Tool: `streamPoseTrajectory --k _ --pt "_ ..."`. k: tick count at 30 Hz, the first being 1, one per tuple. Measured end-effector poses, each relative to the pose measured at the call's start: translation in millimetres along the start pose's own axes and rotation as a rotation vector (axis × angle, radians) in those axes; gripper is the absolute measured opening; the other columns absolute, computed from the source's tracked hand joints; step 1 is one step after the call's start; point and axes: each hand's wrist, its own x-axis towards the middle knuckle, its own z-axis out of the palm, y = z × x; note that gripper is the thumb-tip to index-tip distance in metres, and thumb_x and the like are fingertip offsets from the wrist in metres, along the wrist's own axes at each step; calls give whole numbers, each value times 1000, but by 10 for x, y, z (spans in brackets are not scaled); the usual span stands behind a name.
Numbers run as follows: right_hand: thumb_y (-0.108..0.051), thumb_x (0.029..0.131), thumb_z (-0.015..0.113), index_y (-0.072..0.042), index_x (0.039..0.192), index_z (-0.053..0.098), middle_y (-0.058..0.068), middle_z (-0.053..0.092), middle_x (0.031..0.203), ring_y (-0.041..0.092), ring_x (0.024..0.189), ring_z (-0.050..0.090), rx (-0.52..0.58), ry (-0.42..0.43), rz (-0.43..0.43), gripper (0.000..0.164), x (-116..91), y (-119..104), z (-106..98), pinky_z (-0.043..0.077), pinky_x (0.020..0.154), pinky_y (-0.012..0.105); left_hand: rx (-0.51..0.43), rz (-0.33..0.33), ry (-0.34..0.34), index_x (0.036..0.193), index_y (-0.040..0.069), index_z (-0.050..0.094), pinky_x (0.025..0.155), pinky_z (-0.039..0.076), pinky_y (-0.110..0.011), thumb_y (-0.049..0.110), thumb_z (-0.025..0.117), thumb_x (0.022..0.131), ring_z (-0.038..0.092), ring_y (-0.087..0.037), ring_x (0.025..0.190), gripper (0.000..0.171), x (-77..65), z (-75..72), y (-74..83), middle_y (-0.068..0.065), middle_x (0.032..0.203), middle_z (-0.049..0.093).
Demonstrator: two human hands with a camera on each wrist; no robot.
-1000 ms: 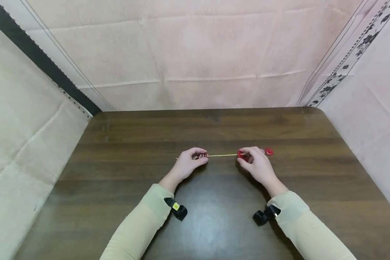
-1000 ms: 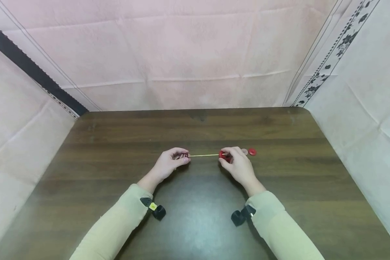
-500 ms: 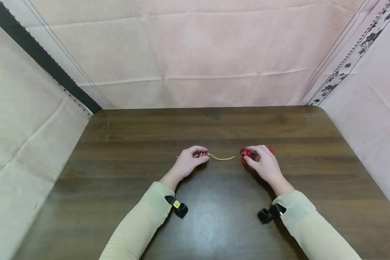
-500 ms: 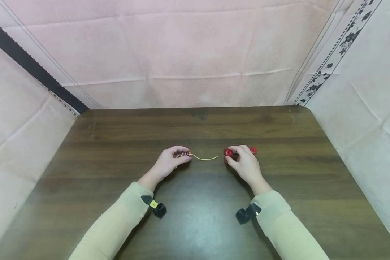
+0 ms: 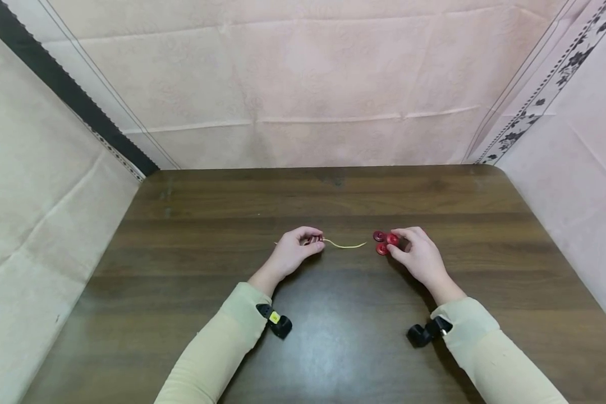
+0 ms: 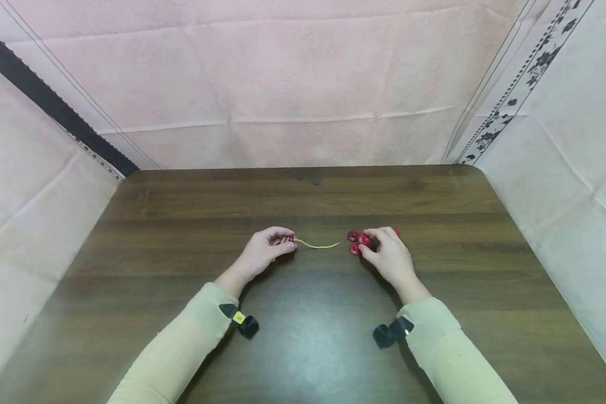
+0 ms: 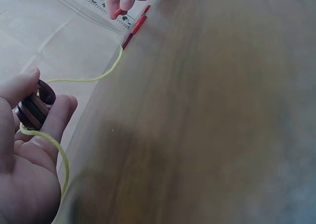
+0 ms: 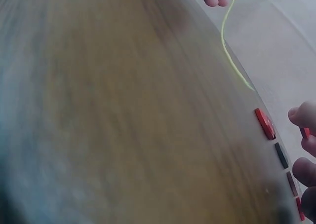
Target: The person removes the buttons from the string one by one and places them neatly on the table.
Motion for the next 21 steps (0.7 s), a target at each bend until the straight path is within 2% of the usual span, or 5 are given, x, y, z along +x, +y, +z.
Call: streamPoseTrajectory --k 4,12,21 --pt "-16 83 71 -3 112 63 11 55 102 18 71 50 -3 -4 9 33 -13 41 -5 42 64 33 -11 -5 0 113 1 64 86 45 -30 16 72 83 56 -15 96 34 106 31 -233 -8 107 66" --pt "-14 81 72 -4 109 64 12 54 99 19 71 50 -8 -7 10 31 -20 98 -20 41 64 34 -30 21 13 109 8 67 86 45 -29 18 73 83 57 -12 94 28 104 23 -232 -3 103 67" --pt "-19 82 72 -4 106 65 14 56 103 22 78 51 -39 -35 24 29 -13 138 -19 42 70 38 2 -9 49 108 11 68 81 45 -28 19 74 82 56 -12 90 28 92 17 -224 1 99 65"
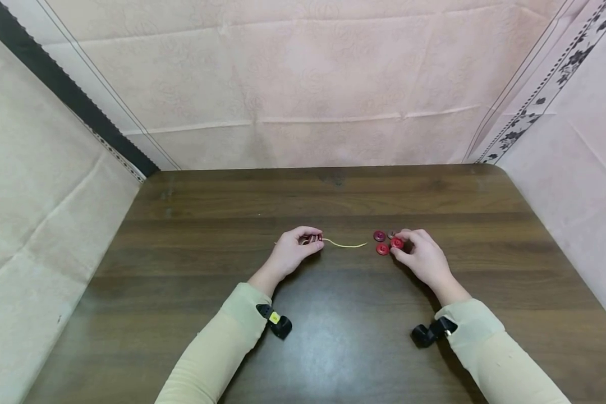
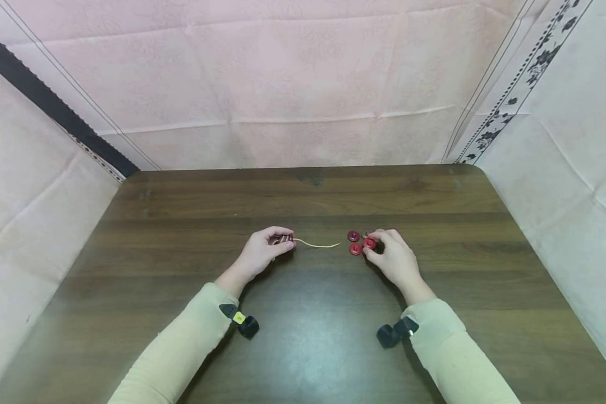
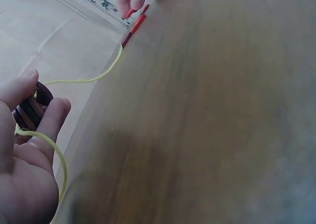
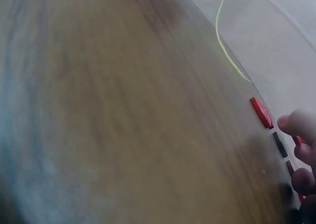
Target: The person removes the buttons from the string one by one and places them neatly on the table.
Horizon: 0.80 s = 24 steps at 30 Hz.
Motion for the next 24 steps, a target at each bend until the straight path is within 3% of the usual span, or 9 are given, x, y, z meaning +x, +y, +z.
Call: streamPoseTrajectory --k 11,20,24 --pt "-23 82 71 -4 106 66 13 56 101 26 86 53 -54 -14 0 30 -15 3 -6 44 74 47 -20 -8 1 111 9 67 81 44 -28 19 74 82 54 -13 90 32 7 2 -6 -1 101 65" --pt "-26 83 69 -6 109 66 13 57 107 28 94 54 -100 -50 25 33 -10 -5 3 44 78 50 6 -30 -4 113 0 64 79 43 -26 10 71 83 52 -13 88 32 28 15 9 -9 102 65" --pt "-25 84 69 -5 107 67 12 58 103 28 94 54 -111 -48 24 31 -10 -2 8 44 79 50 -6 -27 -2 112 3 66 78 43 -25 14 73 82 52 -11 88 33 26 12 0 -6 100 65"
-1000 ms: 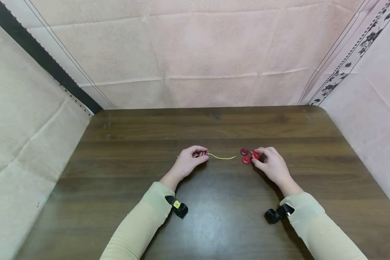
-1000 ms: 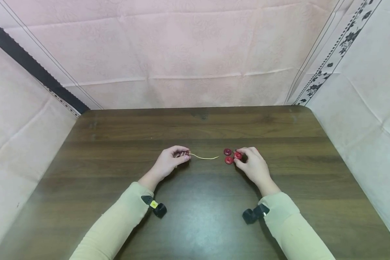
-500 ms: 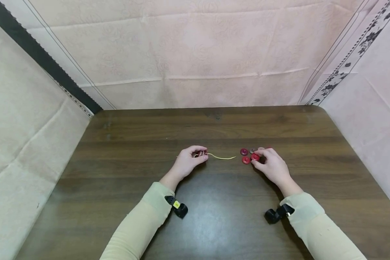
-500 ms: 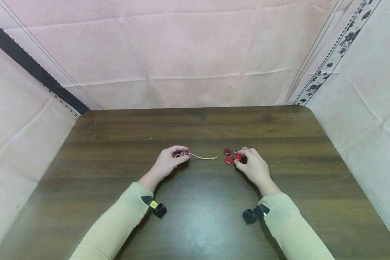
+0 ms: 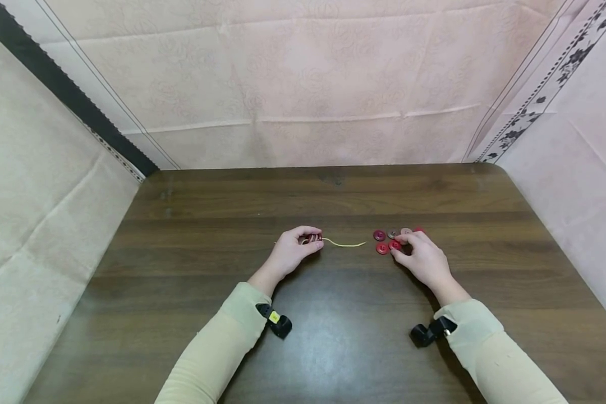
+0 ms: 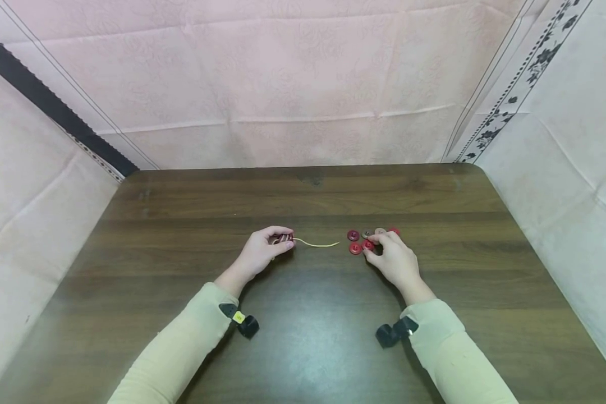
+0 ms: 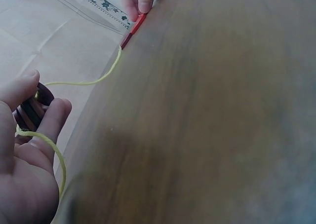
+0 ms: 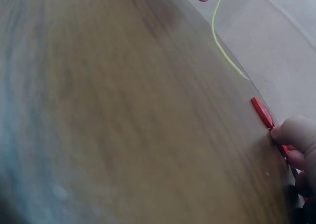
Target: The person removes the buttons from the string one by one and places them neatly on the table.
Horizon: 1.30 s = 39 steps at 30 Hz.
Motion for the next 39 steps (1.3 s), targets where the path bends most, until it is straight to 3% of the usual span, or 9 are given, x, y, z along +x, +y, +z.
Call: streamPoseTrajectory --k 11,17,28,35,39 --pt "-17 82 69 -5 96 67 10 56 94 25 86 52 22 36 -27 20 -13 26 0 45 76 46 -15 36 -2 109 7 68 79 44 -26 19 74 81 54 -12 88 31 11 15 -15 0 95 65" --pt "-15 81 70 -2 101 63 14 55 100 27 89 51 91 49 -32 25 5 0 -30 44 78 46 -7 42 4 110 5 67 79 44 -26 17 73 82 55 -12 88 31 20 16 -8 0 95 65" --pt "-14 82 70 -3 105 63 9 55 96 19 71 50 181 133 -67 26 36 -146 3 41 66 35 -19 41 5 110 4 67 79 45 -24 15 73 82 55 -11 89 31 6 22 13 -1 97 66" --pt "-12 80 72 -4 106 64 8 58 95 16 71 50 238 101 -171 29 95 -386 128 42 66 32 -25 45 12 106 7 68 76 45 -24 16 74 82 55 -10 85 27 -1 25 17 0 94 66" --pt "-13 80 73 -5 110 63 6 59 99 14 69 52 260 38 -217 33 133 -549 200 44 63 30 -29 36 10 104 8 68 76 45 -24 17 74 81 56 -10 85 25 -4 27 22 0 94 66"
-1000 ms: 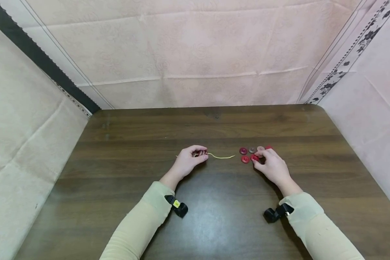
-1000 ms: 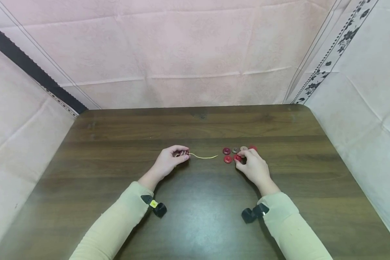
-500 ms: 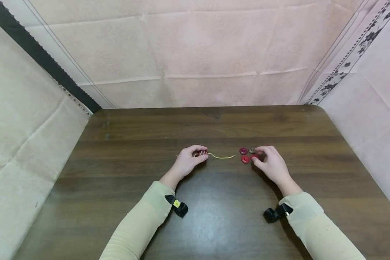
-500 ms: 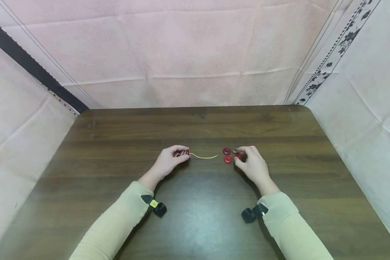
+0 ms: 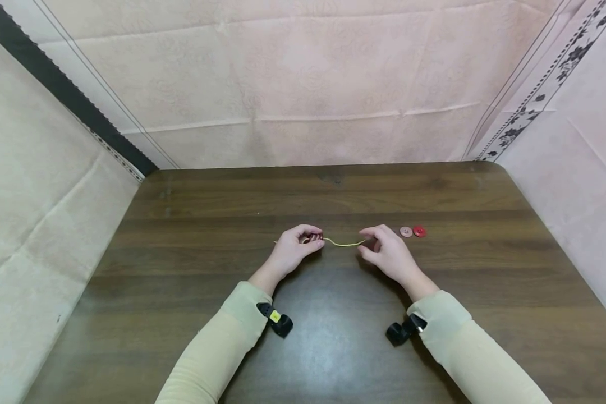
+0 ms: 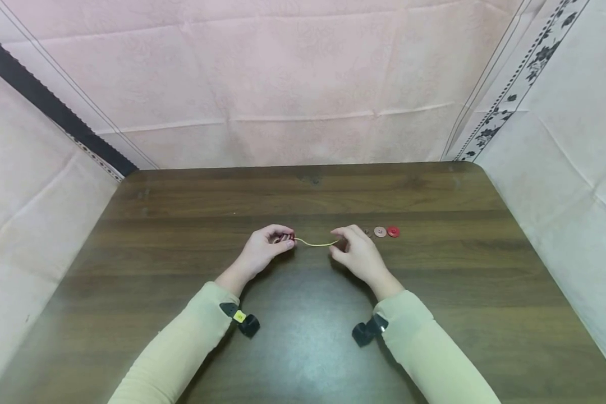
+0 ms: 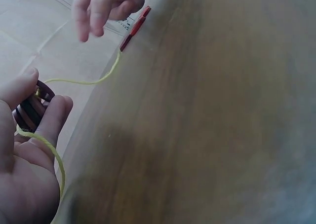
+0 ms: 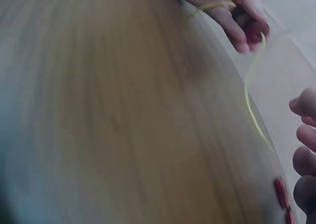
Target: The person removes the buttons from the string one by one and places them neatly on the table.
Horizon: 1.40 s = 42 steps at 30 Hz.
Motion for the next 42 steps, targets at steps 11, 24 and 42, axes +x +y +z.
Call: streamPoseTrajectory --k 11,24,42 --pt "-20 82 73 -9 120 61 3 61 109 9 70 54 72 -129 -23 41 104 -269 187 45 61 27 -20 -3 -32 103 9 68 80 45 -27 17 75 80 57 -13 89 25 -4 21 35 -2 97 66" --pt "-21 83 73 -13 116 62 1 61 104 9 69 52 108 -121 -50 36 128 -418 286 45 55 26 -65 -2 -67 102 5 66 76 45 -25 14 74 81 56 -13 85 24 1 46 33 -4 96 64" --pt "-15 82 72 -10 110 62 4 61 101 10 68 52 56 -33 -136 30 156 -434 388 46 59 26 -113 -11 -63 101 3 64 72 48 -25 13 72 83 57 -13 82 22 -10 58 11 -6 96 63"
